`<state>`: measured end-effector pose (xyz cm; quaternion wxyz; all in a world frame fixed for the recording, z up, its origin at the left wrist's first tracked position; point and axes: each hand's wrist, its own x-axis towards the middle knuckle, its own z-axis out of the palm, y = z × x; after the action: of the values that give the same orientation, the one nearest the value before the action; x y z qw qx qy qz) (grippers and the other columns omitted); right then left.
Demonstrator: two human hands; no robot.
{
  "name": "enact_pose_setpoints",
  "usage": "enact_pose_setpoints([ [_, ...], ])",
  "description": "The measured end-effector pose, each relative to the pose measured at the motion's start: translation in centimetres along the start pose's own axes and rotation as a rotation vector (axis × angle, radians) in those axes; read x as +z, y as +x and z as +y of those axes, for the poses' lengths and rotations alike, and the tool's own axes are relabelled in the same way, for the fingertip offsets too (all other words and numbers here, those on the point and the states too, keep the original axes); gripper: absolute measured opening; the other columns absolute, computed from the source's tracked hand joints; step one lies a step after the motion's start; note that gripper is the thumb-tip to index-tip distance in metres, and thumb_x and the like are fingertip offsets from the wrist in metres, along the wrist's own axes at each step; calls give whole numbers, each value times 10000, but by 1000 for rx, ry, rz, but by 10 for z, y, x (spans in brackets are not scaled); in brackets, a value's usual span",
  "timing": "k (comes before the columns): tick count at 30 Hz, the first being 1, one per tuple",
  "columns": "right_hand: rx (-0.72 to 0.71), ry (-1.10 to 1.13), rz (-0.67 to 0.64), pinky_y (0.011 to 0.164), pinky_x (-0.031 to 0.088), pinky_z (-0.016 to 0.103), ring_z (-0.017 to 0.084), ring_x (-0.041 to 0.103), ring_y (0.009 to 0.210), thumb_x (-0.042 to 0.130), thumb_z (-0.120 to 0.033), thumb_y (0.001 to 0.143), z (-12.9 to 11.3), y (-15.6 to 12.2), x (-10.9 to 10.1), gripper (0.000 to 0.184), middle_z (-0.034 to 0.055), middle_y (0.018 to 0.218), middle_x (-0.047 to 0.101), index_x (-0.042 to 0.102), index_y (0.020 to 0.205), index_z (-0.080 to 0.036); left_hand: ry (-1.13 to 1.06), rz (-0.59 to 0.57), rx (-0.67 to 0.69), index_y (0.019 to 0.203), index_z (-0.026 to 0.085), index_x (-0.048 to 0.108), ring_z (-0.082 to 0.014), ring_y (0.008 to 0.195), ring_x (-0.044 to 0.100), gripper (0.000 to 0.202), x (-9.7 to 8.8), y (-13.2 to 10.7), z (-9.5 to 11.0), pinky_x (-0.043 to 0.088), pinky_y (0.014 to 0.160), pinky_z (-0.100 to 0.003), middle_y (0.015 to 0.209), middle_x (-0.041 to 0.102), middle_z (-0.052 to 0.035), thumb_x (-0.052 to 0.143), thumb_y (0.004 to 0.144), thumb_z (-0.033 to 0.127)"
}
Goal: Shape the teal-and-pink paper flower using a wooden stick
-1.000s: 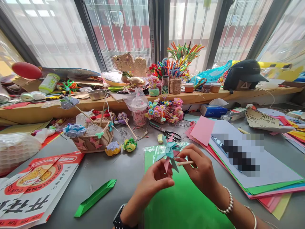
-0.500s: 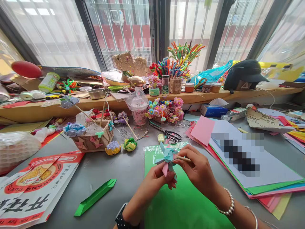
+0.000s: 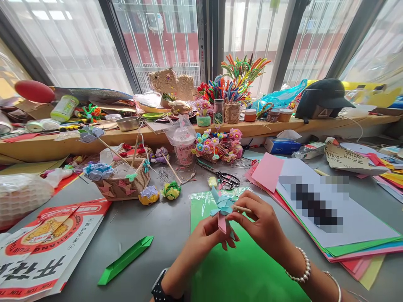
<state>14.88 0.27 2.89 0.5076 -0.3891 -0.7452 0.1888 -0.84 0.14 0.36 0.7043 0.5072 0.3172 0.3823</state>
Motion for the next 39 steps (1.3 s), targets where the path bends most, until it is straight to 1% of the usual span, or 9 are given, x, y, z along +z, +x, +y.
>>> enact_pose_setpoints([
  [5, 31, -1, -2, 516, 439, 228, 138, 514, 618, 579, -238, 811, 5, 1, -2, 142, 8, 680, 510, 547, 686, -179, 94, 25, -9, 769, 142, 594, -124, 552, 562, 246, 2, -1, 3, 428, 546, -239, 649, 645, -28, 627, 716, 380],
  [7, 35, -34, -8, 526, 428, 228, 136, 514, 616, 586, -232, 806, 8, 0, -2, 129, 5, 686, 513, 549, 694, -179, 247, 105, 49, 746, 150, 582, -121, 556, 547, 215, 1, 0, 1, 438, 561, -246, 651, 630, -17, 592, 743, 364],
  [11, 54, -122, -24, 526, 398, 226, 131, 508, 601, 590, -224, 806, 9, 0, 0, 112, 4, 689, 519, 555, 714, -171, 788, 461, 356, 722, 179, 520, -127, 579, 553, 123, 1, -4, -5, 450, 578, -254, 671, 603, 5, 609, 737, 263],
  [14, 58, -158, -48, 493, 359, 222, 124, 480, 567, 584, -236, 812, 9, 0, 1, 140, 2, 666, 510, 552, 695, -165, 1075, 602, 699, 826, 187, 497, -113, 562, 556, 120, -1, -7, -9, 467, 567, -235, 686, 593, 10, 594, 756, 183],
  [16, 61, -158, -57, 489, 348, 222, 122, 464, 557, 578, -241, 817, 8, 0, 2, 155, -1, 653, 501, 550, 685, -164, 1180, 616, 886, 878, 188, 492, -116, 595, 580, 135, -2, -8, -11, 484, 582, -226, 713, 602, -3, 571, 777, 146],
  [19, 71, -146, -69, 502, 347, 221, 120, 450, 558, 574, -233, 820, 7, 0, 2, 162, -5, 645, 493, 551, 675, -166, 1307, 613, 1007, 900, 187, 512, -135, 659, 616, 135, -3, -8, -12, 501, 626, -235, 731, 630, -24, 554, 792, 117],
  [22, 78, -140, -82, 497, 335, 216, 114, 439, 556, 586, -221, 812, 6, -1, 3, 159, -11, 645, 490, 542, 668, -170, 1394, 601, 1023, 966, 171, 538, -148, 683, 638, 188, -4, -7, -12, 505, 644, -237, 767, 661, -48, 550, 792, 102],
  [34, 159, -109, -138, 502, 321, 218, 117, 441, 582, 573, -244, 816, 8, 1, -1, 221, -13, 643, 481, 496, 622, -174, 1460, 527, 1065, 979, 158, 578, -150, 725, 666, 201, -8, -10, -14, 507, 614, -205, 813, 691, -78, 497, 814, 78],
  [39, 183, -102, -157, 501, 319, 219, 114, 432, 581, 585, -253, 810, 8, 3, -3, 203, -12, 655, 483, 519, 637, -170, 1452, 502, 1097, 1002, 142, 583, -162, 769, 668, 231, -9, -11, -15, 510, 659, -209, 834, 691, -92, 502, 801, 61],
])
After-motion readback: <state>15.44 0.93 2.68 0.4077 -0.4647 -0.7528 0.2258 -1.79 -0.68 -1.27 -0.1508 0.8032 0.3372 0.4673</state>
